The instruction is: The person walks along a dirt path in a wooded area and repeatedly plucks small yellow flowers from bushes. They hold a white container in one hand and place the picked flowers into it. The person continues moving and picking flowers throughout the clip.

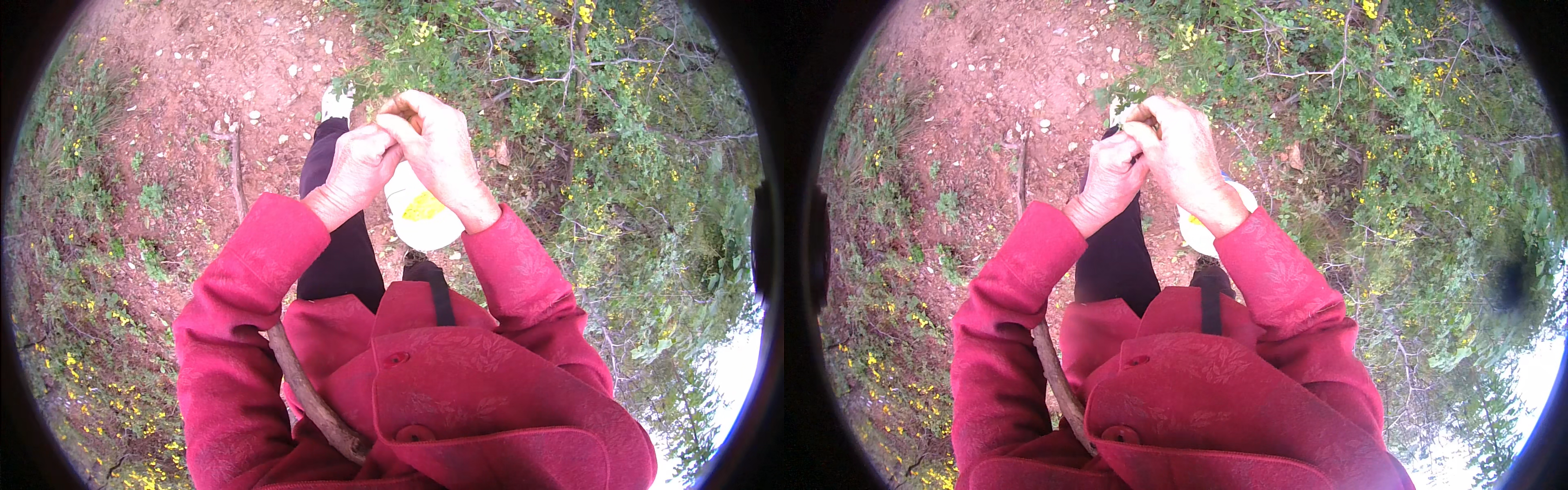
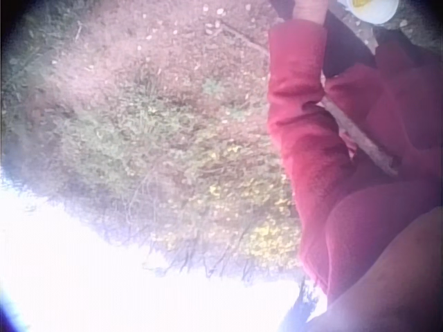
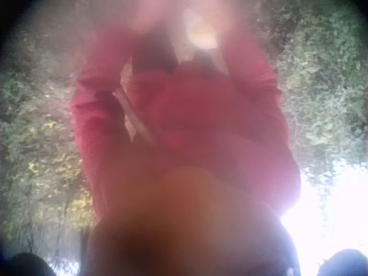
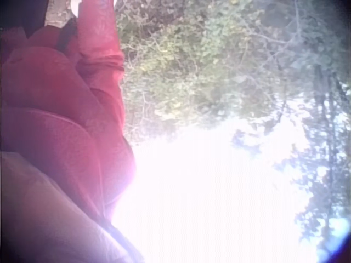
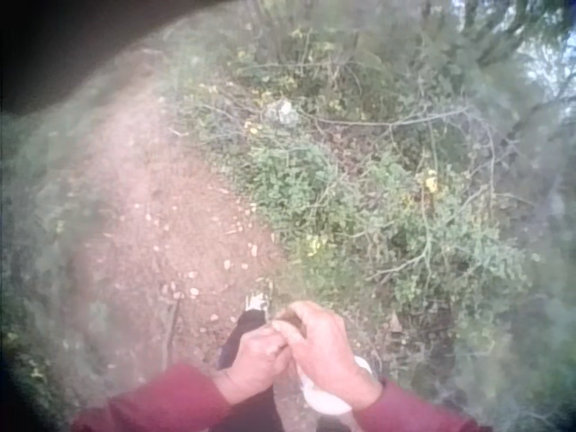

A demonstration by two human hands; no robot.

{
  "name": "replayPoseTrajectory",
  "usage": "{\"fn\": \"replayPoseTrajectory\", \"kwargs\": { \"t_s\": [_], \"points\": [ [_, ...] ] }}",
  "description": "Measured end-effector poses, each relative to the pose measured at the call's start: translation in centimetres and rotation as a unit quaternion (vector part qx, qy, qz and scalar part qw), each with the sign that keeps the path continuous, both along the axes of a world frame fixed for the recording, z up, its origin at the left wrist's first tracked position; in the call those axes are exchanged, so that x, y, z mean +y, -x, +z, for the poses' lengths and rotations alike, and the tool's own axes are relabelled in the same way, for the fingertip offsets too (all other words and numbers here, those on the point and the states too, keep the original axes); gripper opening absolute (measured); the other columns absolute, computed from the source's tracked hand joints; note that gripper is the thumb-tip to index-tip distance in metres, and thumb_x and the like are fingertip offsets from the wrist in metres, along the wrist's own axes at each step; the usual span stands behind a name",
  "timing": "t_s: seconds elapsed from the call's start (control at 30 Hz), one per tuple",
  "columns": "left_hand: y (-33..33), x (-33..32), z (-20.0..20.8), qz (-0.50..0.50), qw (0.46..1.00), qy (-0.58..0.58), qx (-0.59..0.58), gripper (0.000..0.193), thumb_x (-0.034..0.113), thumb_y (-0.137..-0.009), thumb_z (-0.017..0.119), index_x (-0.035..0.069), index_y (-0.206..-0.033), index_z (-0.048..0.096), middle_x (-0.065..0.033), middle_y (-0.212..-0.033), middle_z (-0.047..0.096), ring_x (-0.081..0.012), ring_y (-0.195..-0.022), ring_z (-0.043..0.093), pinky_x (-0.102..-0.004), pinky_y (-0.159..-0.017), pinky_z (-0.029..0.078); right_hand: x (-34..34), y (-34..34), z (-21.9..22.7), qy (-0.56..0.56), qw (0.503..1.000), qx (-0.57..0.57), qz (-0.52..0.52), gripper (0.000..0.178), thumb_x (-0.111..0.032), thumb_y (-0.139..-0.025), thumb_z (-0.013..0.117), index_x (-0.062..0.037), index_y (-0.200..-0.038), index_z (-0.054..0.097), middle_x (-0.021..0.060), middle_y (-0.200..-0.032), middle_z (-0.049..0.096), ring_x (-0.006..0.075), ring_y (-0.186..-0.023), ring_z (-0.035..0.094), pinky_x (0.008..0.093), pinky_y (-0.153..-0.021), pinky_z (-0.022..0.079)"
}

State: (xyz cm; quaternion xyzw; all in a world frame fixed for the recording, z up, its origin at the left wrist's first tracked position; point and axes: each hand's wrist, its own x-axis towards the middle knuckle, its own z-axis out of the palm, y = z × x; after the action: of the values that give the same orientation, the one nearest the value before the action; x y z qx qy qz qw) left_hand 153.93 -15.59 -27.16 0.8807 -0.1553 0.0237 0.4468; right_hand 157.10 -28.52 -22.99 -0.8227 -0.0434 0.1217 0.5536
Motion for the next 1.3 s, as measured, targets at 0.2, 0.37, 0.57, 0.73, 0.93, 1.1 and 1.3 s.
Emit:
{"fn": "replayPoseTrajectory", "kwargs": {
  "t_s": [0.2, 0.37, 0.57, 0.73, 0.93, 1.1, 1.3],
  "points": [
    [-0.2, 0.2, 1.4, -0.012, 0.997, 0.058, 0.050, 0.009, 0.008, -0.082, 0.060, 0.000, -0.080, 0.060, -0.0030, -0.065, 0.056, -0.0064, -0.051, 0.049, -0.0216, -0.047, 0.040, -2.8, -0.5, -0.4, -0.249, 0.934, 0.245, -0.076, 0.015, -0.012, -0.082, 0.063, -0.0011, -0.092, 0.061, -0.0029, -0.065, 0.055, 0.0020, -0.050, 0.044, 0.0169, -0.043, 0.033],
    [-1.6, 0.9, 2.9, 0.137, 0.956, 0.201, 0.162, 0.015, 0.008, -0.084, 0.053, -0.001, -0.095, 0.059, -0.0076, -0.085, 0.059, -0.0057, -0.066, 0.051, -0.0210, -0.056, 0.040, -5.0, -1.0, 0.0, -0.344, 0.893, 0.285, -0.048, 0.017, -0.013, -0.083, 0.063, -0.0011, -0.095, 0.060, -0.0029, -0.068, 0.055, 0.0011, -0.048, 0.042, 0.0152, -0.041, 0.031],
    [-2.0, 0.2, 3.0, -0.004, 0.896, 0.322, 0.306, 0.019, 0.008, -0.087, 0.052, -0.001, -0.104, 0.056, -0.0041, -0.090, 0.061, -0.0057, -0.061, 0.052, -0.0198, -0.058, 0.045, -5.2, -0.7, -0.2, -0.376, 0.870, 0.318, -0.013, 0.017, -0.012, -0.083, 0.063, -0.0007, -0.095, 0.060, -0.0015, -0.073, 0.057, 0.0011, -0.047, 0.042, 0.0151, -0.039, 0.031],
    [-1.9, 0.3, 2.1, -0.018, 0.884, 0.318, 0.342, 0.013, 0.009, -0.087, 0.054, -0.001, -0.095, 0.057, -0.0012, -0.077, 0.060, -0.0033, -0.061, 0.053, -0.0187, -0.057, 0.045, -5.4, -0.4, -0.5, -0.351, 0.877, 0.328, -0.016, 0.014, -0.009, -0.084, 0.060, -0.0001, -0.095, 0.059, 0.0021, -0.080, 0.061, 0.0002, -0.045, 0.041, 0.0141, -0.039, 0.031],
    [-1.8, 0.0, 1.8, -0.036, 0.875, 0.337, 0.345, 0.010, 0.012, -0.090, 0.053, 0.003, -0.091, 0.056, 0.0008, -0.073, 0.057, -0.0029, -0.060, 0.051, -0.0188, -0.054, 0.044, -5.2, 0.0, -0.6, -0.368, 0.877, 0.306, -0.031, 0.016, -0.010, -0.086, 0.058, -0.0008, -0.098, 0.058, 0.0030, -0.082, 0.062, 0.0002, -0.043, 0.039, 0.0146, -0.036, 0.030],
    [-1.7, -0.2, 2.1, -0.010, 0.870, 0.347, 0.351, 0.015, 0.016, -0.092, 0.051, 0.003, -0.086, 0.053, 0.0008, -0.069, 0.056, -0.0042, -0.058, 0.051, -0.0198, -0.052, 0.044, -6.2, -0.9, 0.1, -0.251, 0.943, 0.191, -0.109, 0.022, -0.023, -0.090, 0.054, -0.0032, -0.101, 0.057, 0.0020, -0.089, 0.062, 0.0012, -0.045, 0.043, 0.0149, -0.036, 0.030],
    [-1.4, -0.3, 1.9, -0.009, 0.906, 0.265, 0.331, 0.015, 0.014, -0.089, 0.053, 0.000, -0.083, 0.053, -0.0014, -0.066, 0.057, -0.0046, -0.058, 0.052, -0.0216, -0.053, 0.044, -5.5, -0.8, 0.4, -0.182, 0.976, 0.112, 0.051, 0.037, -0.011, -0.082, 0.060, -0.0060, -0.118, 0.051, 0.0034, -0.092, 0.062, 0.0074, -0.073, 0.058, 0.0196, -0.065, 0.047]
  ]
}}
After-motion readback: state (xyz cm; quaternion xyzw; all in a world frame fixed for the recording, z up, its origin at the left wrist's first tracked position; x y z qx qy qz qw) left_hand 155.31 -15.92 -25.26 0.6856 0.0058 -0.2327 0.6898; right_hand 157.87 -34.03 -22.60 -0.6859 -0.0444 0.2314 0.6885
